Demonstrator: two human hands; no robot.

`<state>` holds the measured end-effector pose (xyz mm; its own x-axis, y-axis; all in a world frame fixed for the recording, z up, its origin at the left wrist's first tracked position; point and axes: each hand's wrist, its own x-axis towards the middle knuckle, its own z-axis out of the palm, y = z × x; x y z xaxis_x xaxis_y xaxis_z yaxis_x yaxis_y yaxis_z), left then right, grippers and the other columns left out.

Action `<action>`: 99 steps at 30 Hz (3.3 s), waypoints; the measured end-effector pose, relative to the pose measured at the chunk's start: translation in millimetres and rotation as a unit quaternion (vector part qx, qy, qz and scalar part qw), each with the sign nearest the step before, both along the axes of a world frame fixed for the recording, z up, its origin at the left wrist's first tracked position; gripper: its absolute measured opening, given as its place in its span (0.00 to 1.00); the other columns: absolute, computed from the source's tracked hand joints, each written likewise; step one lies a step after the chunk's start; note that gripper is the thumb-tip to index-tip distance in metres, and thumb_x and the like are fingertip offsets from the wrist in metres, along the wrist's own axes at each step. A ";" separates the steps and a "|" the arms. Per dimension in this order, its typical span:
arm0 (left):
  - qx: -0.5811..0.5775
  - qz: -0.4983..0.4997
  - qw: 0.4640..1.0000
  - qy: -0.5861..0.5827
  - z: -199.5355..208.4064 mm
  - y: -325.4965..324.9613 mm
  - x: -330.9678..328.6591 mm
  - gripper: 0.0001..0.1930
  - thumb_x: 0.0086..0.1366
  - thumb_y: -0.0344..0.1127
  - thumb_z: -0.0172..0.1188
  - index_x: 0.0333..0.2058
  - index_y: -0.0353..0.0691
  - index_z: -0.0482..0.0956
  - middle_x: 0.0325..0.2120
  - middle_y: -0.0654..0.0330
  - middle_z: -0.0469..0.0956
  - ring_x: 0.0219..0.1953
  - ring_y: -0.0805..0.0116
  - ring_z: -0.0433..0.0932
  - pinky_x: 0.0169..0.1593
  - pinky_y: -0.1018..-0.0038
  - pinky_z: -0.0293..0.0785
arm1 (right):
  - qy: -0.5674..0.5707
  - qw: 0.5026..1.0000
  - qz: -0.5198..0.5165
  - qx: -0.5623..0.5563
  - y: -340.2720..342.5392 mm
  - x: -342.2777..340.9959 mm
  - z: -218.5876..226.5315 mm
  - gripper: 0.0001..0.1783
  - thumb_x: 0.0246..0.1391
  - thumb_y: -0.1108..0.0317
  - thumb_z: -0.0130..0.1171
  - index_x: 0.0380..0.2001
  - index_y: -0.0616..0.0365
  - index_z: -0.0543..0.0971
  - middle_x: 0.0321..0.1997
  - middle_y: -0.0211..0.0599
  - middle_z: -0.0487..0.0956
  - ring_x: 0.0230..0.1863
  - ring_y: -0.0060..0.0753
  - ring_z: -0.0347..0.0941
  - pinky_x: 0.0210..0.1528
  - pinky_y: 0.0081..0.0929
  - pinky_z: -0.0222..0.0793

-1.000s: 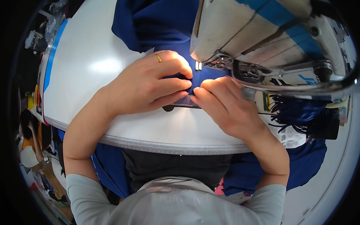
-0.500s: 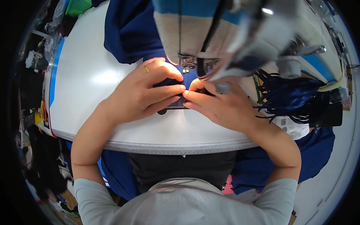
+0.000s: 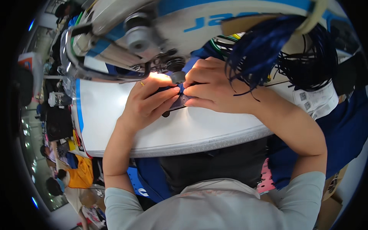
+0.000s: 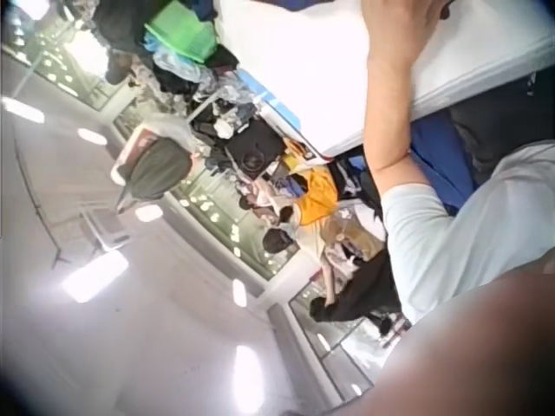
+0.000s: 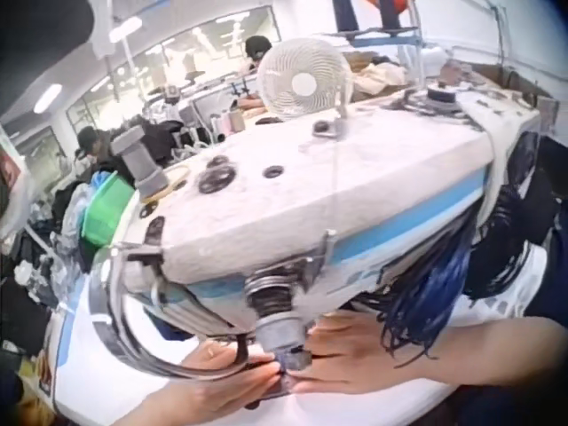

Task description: Operating an industrial sewing machine to stitch blue fabric pieces together.

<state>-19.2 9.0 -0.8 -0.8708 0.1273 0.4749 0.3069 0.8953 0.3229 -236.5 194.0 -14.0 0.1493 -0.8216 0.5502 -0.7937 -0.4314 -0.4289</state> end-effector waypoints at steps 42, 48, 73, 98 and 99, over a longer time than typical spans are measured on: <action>-0.094 0.048 0.994 0.024 4.4 9.7 -1.3 0.14 0.56 0.26 0.82 0.40 0.39 0.88 0.38 0.61 0.85 0.36 0.59 0.85 0.47 0.65 0.73 | 0.059 0.998 -0.019 -0.025 -1.1 2.2 -19.3 0.16 0.56 0.56 0.78 0.37 0.54 0.83 0.47 0.30 0.76 0.51 0.36 0.76 0.55 0.38 0.78; -0.103 0.045 0.993 0.021 6.8 10.3 -1.9 0.14 0.57 0.27 0.82 0.41 0.39 0.89 0.38 0.61 0.85 0.37 0.59 0.85 0.47 0.65 0.73 | 0.061 0.997 -0.021 -0.032 -1.8 2.7 -20.0 0.15 0.57 0.56 0.77 0.36 0.53 0.84 0.47 0.29 0.76 0.50 0.35 0.76 0.55 0.37 0.78; -0.103 0.059 0.993 -0.010 7.8 10.1 1.7 0.14 0.55 0.28 0.82 0.39 0.41 0.90 0.36 0.64 0.82 0.36 0.63 0.81 0.45 0.64 0.68 | 0.030 0.999 -0.016 -0.019 -1.0 3.0 -23.0 0.16 0.54 0.55 0.78 0.36 0.53 0.85 0.47 0.29 0.76 0.51 0.36 0.76 0.55 0.38 0.78; -0.117 0.033 0.993 0.001 14.9 14.1 -1.3 0.13 0.57 0.33 0.81 0.40 0.40 0.90 0.43 0.63 0.87 0.43 0.64 0.87 0.50 0.59 0.75 | 0.022 0.999 0.043 0.016 1.4 -8.7 -0.5 0.24 0.53 0.49 0.82 0.50 0.46 0.92 0.46 0.34 0.82 0.48 0.44 0.78 0.51 0.41 0.76; -0.115 0.042 0.992 0.008 9.9 12.1 0.8 0.13 0.57 0.33 0.81 0.40 0.40 0.90 0.43 0.63 0.87 0.43 0.64 0.87 0.50 0.59 0.75 | 0.017 0.999 0.036 0.035 2.2 -6.7 2.0 0.24 0.53 0.49 0.82 0.51 0.45 0.91 0.47 0.33 0.83 0.49 0.45 0.78 0.51 0.41 0.76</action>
